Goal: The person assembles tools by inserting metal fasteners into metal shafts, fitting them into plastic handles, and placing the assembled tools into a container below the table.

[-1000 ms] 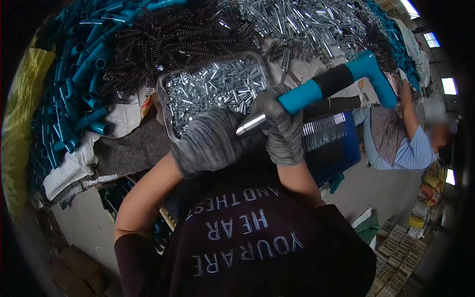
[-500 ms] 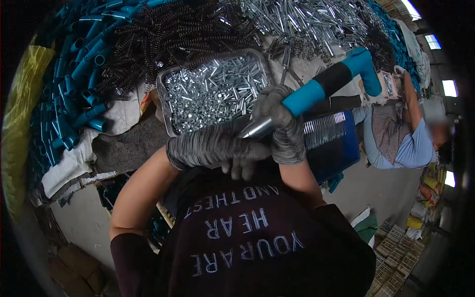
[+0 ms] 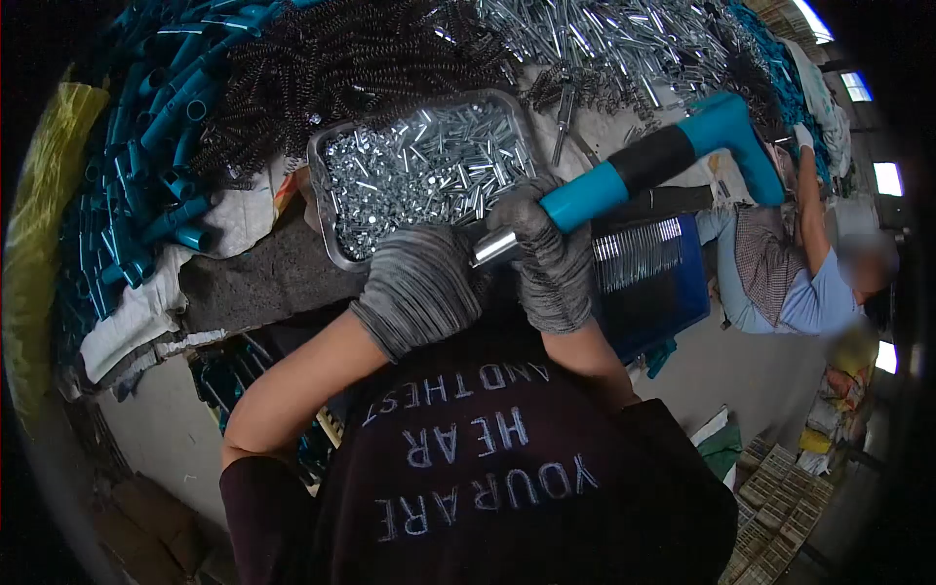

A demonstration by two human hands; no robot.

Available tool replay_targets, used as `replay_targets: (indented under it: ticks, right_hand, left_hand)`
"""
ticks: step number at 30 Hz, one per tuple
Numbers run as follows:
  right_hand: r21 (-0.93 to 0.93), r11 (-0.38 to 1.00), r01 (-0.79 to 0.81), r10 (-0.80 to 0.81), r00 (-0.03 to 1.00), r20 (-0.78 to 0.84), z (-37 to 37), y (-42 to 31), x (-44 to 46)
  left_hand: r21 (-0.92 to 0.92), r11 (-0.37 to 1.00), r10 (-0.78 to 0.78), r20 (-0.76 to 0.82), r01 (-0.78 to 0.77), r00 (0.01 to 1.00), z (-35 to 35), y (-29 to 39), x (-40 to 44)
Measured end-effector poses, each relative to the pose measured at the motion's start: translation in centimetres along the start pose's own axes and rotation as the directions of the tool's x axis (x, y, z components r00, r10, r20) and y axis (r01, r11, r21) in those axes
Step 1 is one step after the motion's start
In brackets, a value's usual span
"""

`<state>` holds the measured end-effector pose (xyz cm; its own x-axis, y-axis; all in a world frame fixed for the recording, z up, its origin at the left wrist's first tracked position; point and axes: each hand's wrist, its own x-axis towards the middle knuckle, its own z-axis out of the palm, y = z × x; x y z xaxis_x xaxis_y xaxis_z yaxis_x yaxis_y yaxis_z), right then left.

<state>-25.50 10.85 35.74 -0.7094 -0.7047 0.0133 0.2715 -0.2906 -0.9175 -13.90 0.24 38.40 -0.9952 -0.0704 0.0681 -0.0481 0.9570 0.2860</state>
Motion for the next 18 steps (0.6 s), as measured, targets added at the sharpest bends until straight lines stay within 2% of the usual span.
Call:
replay_targets:
  ticks: [1,2,3,4,5,6,7,8,9,10,11,12,13,14,15,16,17,18]
  right_hand:
    - [-0.104,0.993,0.048,-0.047,0.999,0.017,-0.6,0.6,-0.8]
    - [-0.204,0.974,0.100,-0.093,0.995,0.042,-0.8,0.8,-1.8]
    - [-0.460,0.826,0.325,-0.287,0.946,0.154,-0.3,0.4,-2.3]
    - [-0.541,0.742,0.396,-0.210,0.904,0.374,-0.8,0.0,-2.8]
    - [-0.588,0.648,0.483,-0.097,0.819,0.566,-1.8,-0.6,-3.0]
    - [-0.663,0.597,0.451,0.249,0.681,0.688,-3.4,0.6,-3.3]
    - [-0.650,0.743,-0.163,0.532,0.732,0.425,-3.9,0.3,-3.9]
    - [-0.385,0.585,-0.714,0.809,0.547,0.215,-4.6,-0.2,-4.5]
    - [-0.392,0.575,-0.719,0.816,0.539,0.209,-8.0,0.6,-4.4]
    - [-0.332,0.635,-0.698,0.772,0.562,0.295,-13.5,2.5,-4.0]
    - [-0.267,0.686,-0.677,0.720,0.581,0.379,-16.3,3.6,-3.9]
    - [0.124,0.515,-0.848,0.813,0.530,0.243,-13.0,-0.4,-4.8]
    - [-0.054,0.582,-0.811,0.789,0.548,0.276,-13.2,-0.2,-4.4]
    - [-0.224,0.635,-0.739,0.765,0.561,0.317,-13.6,0.4,-3.9]
    - [-0.492,0.689,-0.532,0.711,0.626,0.321,-13.6,1.6,-3.6]
    - [-0.601,0.662,-0.448,0.714,0.620,0.325,-12.0,2.2,-3.1]
    - [-0.697,0.625,-0.352,0.716,0.616,0.330,-10.0,3.1,-2.9]
    - [-0.770,0.587,-0.253,0.675,0.678,0.292,-9.0,4.6,-3.1]
  left_hand:
    - [-0.215,0.897,-0.328,0.258,0.385,0.909,-1.7,1.5,0.6]
    - [-0.257,0.891,-0.361,0.100,0.374,0.927,0.2,1.8,-0.4]
    - [-0.308,0.904,-0.306,0.016,0.296,0.952,2.0,1.7,-1.4]
    - [-0.353,0.911,-0.252,-0.066,0.213,0.966,4.4,1.5,-2.4]
    - [-0.347,0.927,-0.191,-0.110,0.143,0.975,8.6,1.3,-3.4]
    - [-0.367,0.915,-0.138,0.112,0.170,0.984,11.3,0.3,-4.6]
    - [-0.384,0.902,-0.068,0.326,0.198,0.943,12.0,-0.5,-5.3]
    - [-0.463,0.810,-0.058,0.547,0.360,0.835,12.7,-1.6,-5.2]
    - [-0.448,0.814,-0.075,0.550,0.370,0.832,12.9,-3.0,-5.6]
    - [-0.434,0.815,-0.094,0.554,0.383,0.827,13.2,-4.1,-6.1]
    - [-0.319,0.828,-0.164,0.650,0.462,0.742,12.6,-4.8,-6.0]
    - [-0.360,0.832,-0.238,0.453,0.421,0.859,13.9,-5.7,-7.2]
    - [-0.386,0.842,-0.307,0.233,0.378,0.923,16.3,-6.7,-8.7]
    - [-0.554,0.715,-0.364,0.225,0.426,0.904,19.8,-8.0,-9.4]
    - [-0.393,0.850,-0.349,0.077,0.351,0.934,23.0,-9.5,-9.8]
    - [-0.196,0.939,-0.300,-0.064,0.283,0.952,24.8,-10.6,-10.0]
    - [-0.201,0.933,-0.316,-0.066,0.297,0.947,24.9,-10.9,-9.9]
    - [-0.420,0.847,-0.404,-0.109,0.326,0.908,24.8,-10.8,-9.6]
